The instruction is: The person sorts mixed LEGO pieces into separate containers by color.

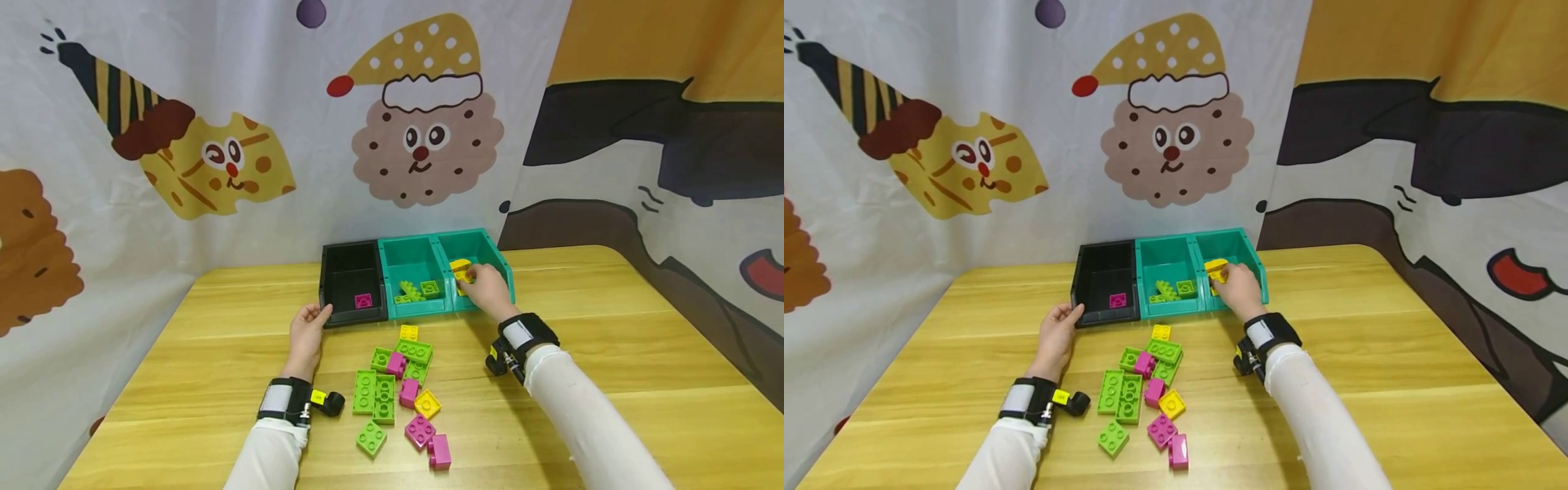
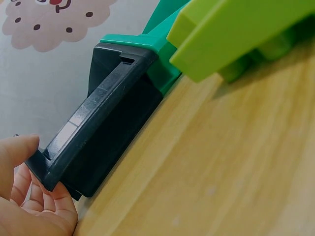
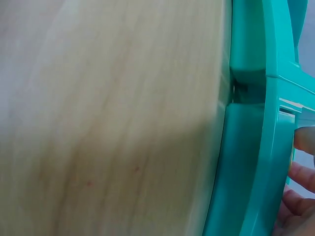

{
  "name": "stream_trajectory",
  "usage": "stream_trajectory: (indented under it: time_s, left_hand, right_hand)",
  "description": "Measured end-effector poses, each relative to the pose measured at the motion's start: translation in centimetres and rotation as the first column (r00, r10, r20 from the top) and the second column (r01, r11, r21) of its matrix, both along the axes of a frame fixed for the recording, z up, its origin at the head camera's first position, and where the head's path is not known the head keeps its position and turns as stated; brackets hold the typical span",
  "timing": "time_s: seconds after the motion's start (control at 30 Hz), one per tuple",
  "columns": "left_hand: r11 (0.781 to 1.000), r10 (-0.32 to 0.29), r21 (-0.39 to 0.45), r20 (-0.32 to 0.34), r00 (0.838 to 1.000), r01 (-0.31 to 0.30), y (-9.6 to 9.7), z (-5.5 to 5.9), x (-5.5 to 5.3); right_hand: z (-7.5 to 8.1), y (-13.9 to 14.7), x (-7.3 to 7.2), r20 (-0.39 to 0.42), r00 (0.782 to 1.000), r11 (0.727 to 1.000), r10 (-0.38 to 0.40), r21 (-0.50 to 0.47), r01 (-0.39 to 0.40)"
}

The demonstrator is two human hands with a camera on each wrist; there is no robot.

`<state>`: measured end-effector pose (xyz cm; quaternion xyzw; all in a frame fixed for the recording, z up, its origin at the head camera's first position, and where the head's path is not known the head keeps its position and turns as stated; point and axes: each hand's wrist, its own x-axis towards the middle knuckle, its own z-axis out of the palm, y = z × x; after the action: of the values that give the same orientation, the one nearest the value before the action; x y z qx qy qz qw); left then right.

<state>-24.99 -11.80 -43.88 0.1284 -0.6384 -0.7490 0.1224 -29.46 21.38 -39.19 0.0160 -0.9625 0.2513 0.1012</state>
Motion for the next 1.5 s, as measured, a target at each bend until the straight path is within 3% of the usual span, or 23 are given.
stream_trajectory:
  time_s: [0.2,0.37,0.53,1.03,1.5]
  left_hand:
    - [1.000,0.002,-0.002,0.000,1.000,-0.002,0.0,0.0,0.0]
    - [1.000,0.002,0.001,0.005,1.000,-0.002,0.0,0.0,0.1]
    - [1.000,0.000,0.004,0.005,1.000,0.000,0.0,0.0,0.1]
    - [1.000,-0.004,-0.011,0.014,1.000,0.004,0.0,0.0,0.1]
    - [1.000,-0.006,-0.002,0.010,1.000,0.006,-0.2,0.0,-0.1]
  right_hand:
    - [0.2,0.4,0.3,-0.036,0.999,1.000,0.012,-0.017,-0.012]
    - [0.9,0.6,1.0,-0.115,0.993,0.995,0.016,-0.099,-0.027]
    - [1.4,0.5,2.0,-0.138,0.990,0.981,0.032,-0.187,-0.057]
    - [1.5,-0.4,5.5,-0.098,0.993,0.933,0.063,-0.347,-0.093]
    - [0.1,-2.8,8.9,-0.044,0.967,0.899,0.252,-0.358,-0.251]
